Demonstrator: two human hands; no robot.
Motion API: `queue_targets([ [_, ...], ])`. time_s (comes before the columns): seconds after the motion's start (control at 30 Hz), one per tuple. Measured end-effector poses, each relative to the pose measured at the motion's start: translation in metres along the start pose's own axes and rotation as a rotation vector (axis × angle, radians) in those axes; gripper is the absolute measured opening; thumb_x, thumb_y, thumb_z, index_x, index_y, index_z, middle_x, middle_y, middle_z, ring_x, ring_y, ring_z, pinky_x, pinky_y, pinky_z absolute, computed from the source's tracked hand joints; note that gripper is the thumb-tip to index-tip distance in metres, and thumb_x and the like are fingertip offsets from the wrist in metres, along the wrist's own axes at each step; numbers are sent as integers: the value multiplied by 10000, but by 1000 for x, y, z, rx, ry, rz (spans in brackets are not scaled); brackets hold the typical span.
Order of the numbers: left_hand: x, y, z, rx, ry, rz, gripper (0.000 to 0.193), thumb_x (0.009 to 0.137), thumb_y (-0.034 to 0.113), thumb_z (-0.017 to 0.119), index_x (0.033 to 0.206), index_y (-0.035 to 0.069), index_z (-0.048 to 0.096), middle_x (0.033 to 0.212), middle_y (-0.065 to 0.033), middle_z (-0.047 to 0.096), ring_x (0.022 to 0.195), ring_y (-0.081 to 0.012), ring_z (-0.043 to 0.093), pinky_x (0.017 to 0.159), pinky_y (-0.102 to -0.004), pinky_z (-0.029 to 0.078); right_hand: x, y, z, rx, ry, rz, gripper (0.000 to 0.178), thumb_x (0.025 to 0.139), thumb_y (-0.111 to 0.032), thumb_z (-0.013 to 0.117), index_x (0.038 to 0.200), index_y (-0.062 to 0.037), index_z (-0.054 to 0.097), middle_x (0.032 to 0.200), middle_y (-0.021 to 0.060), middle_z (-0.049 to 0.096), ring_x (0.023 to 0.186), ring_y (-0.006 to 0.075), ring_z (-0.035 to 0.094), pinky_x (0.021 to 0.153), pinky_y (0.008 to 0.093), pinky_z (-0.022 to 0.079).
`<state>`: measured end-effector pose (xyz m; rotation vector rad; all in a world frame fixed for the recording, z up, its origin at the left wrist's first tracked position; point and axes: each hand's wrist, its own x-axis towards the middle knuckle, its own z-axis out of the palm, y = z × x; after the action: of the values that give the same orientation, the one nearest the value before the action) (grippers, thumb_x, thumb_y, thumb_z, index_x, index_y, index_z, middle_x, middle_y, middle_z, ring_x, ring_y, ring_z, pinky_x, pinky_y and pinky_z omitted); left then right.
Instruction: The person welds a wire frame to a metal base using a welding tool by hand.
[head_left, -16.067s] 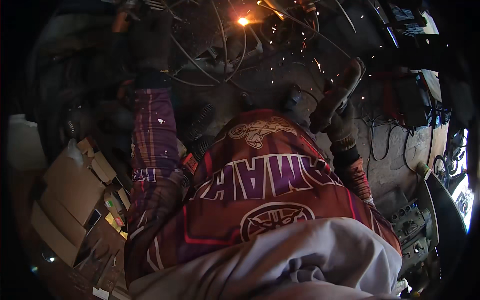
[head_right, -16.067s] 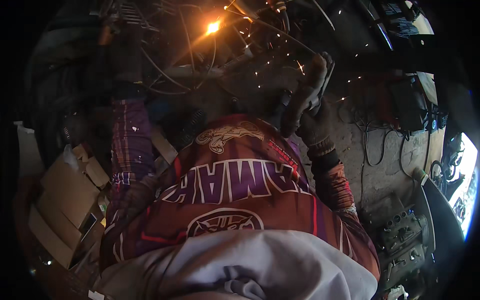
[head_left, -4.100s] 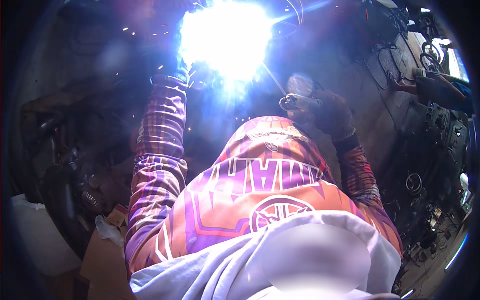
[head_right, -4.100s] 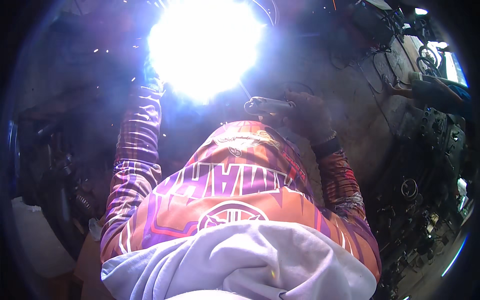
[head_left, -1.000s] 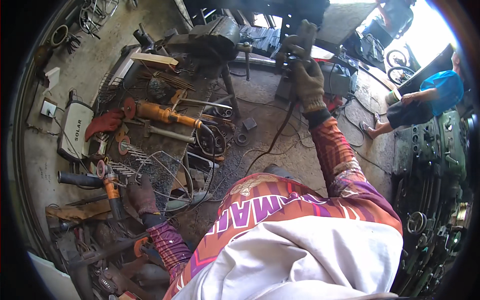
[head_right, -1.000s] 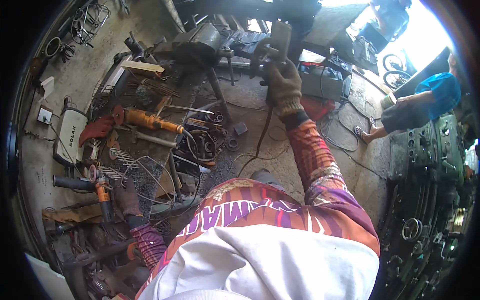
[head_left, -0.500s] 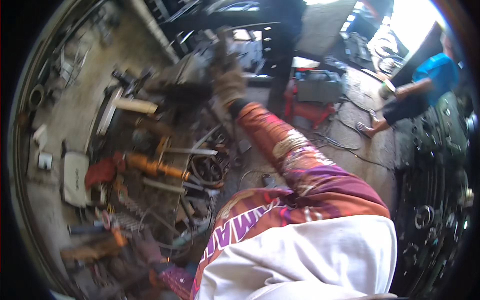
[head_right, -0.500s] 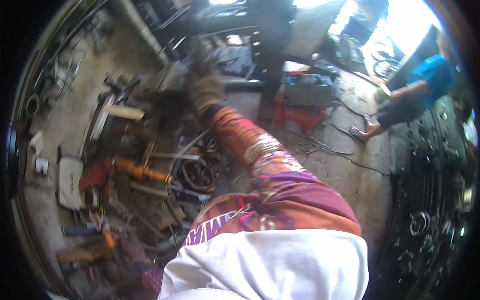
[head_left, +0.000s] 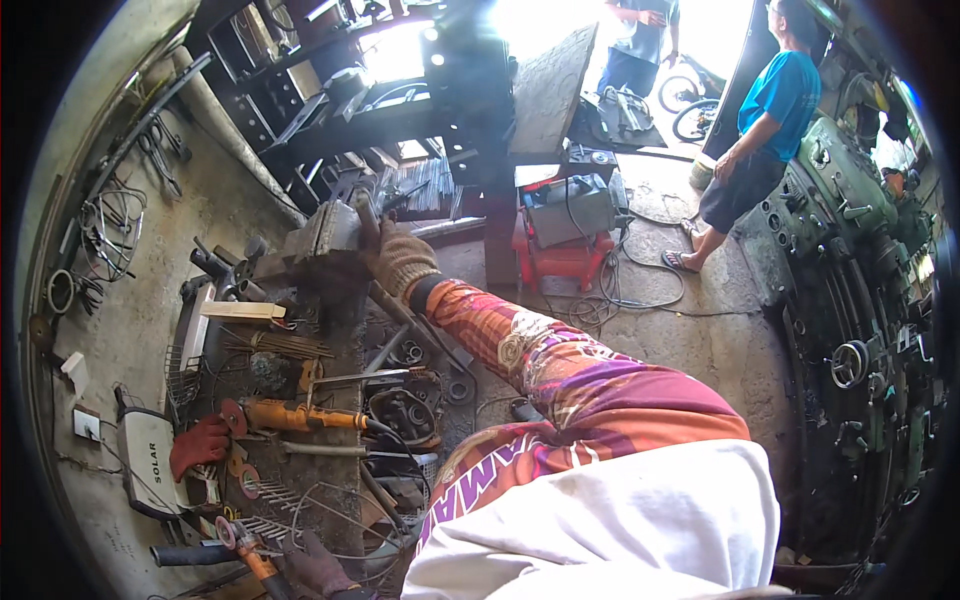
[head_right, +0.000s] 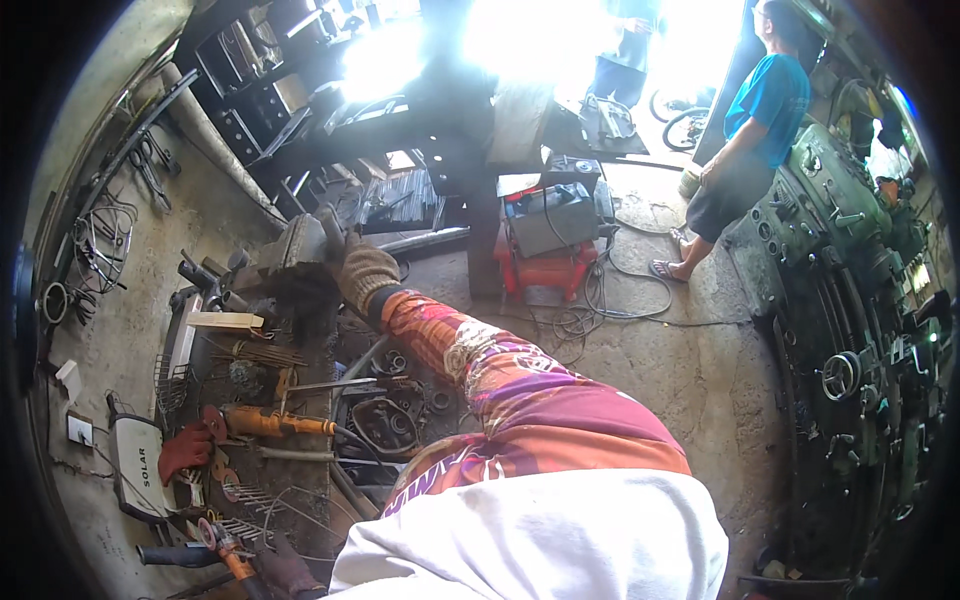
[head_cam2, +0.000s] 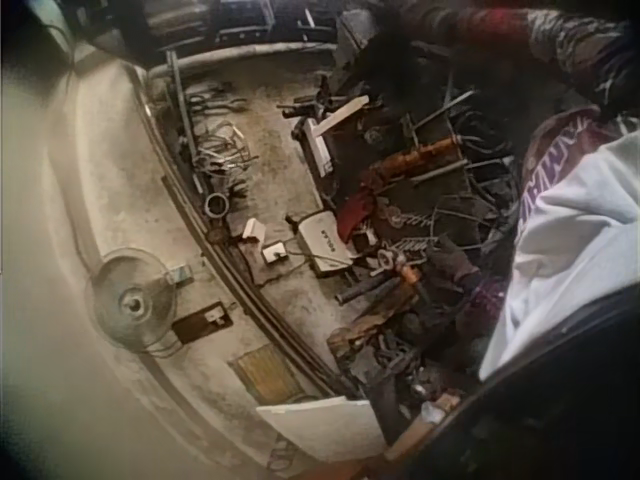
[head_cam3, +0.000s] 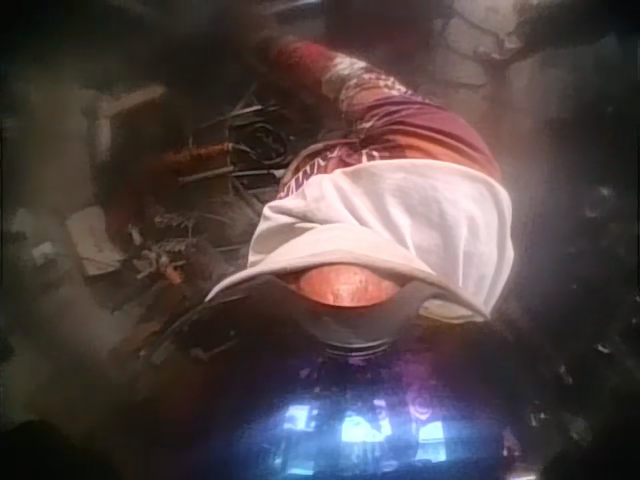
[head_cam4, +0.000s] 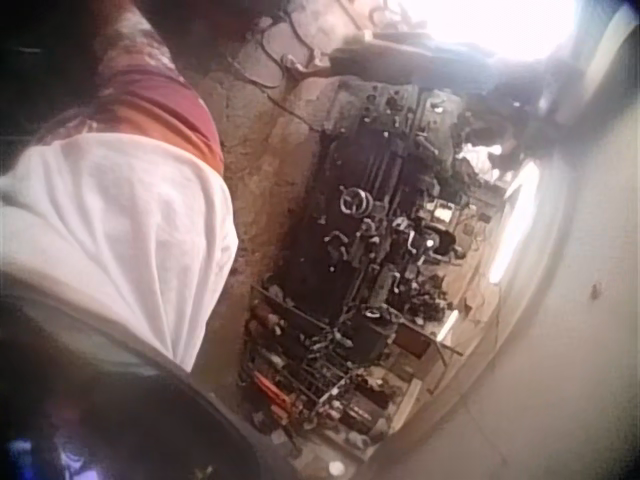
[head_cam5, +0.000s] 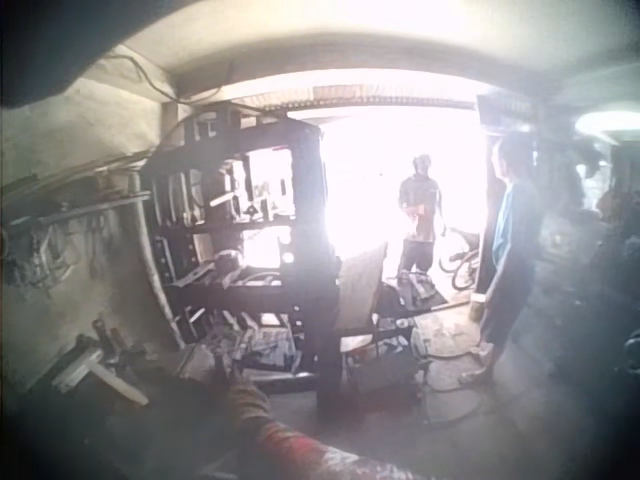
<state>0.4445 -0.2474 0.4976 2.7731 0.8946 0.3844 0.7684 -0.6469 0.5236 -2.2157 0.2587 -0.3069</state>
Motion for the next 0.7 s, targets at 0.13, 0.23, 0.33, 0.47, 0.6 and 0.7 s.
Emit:
queue_targets([
  [0.13, 3, -5, 17, -117, 52, 32, 467, 882, 323, 623, 1197, -20, 591, 1149, -248, 618, 1048, -397, 595, 893, -458, 471, -42, 17, -10, -28, 103, -10, 794, 815, -436, 671, 1429, -28, 376, 1287, 260, 546, 1205, 384, 535, 1021, 433, 429],
  [0.23, -10, 7, -20, 102, 70, 113, 466, 889, 327, 625, 1200, -18, 583, 1133, -242, 624, 1036, -399, 596, 884, -456, 475, -70, 66, 13, -30, 113, -13, 855, 812, -448, 670, 1466, -23, 319, 1327, 275, 510, 1253, 386, 496, 1046, 429, 414],
  [0.33, -3, -6, 7, -89, 71, 71, 468, 883, 333, 635, 1189, -18, 583, 1128, -237, 626, 1032, -398, 597, 876, -453, 479, -108, 114, -3, -164, -15, 153, 886, 818, -468, 652, 1469, 11, 289, 1353, 301, 483, 1275, 402, 476, 1054, 439, 408],
  [0.47, 4, -29, 20, -20, 110, 170, 471, 884, 340, 633, 1176, -25, 583, 1124, -237, 628, 1035, -395, 598, 879, -449, 480, -171, 190, -27, -275, -260, 390, 693, 854, -415, 589, 1387, -6, 417, 1382, 256, 478, 1239, 388, 511, 1014, 433, 440],
  [0.6, 7, -16, 21, -64, 53, 145, 482, 887, 346, 629, 1181, -32, 577, 1136, -242, 626, 1066, -390, 596, 906, -444, 477, -258, 347, -25, -323, -339, 221, 601, 860, -469, 554, 1316, -77, 540, 1212, 237, 620, 1100, 412, 592, 946, 471, 470],
  [0.7, 4, -22, 15, -107, 30, 85, 492, 890, 344, 628, 1196, -36, 567, 1160, -247, 620, 1094, -384, 592, 928, -438, 474, -314, 374, -51, -405, -674, 363, 589, 859, -468, 554, 1292, -68, 557, 1200, 236, 625, 1095, 409, 596, 942, 466, 471],
])
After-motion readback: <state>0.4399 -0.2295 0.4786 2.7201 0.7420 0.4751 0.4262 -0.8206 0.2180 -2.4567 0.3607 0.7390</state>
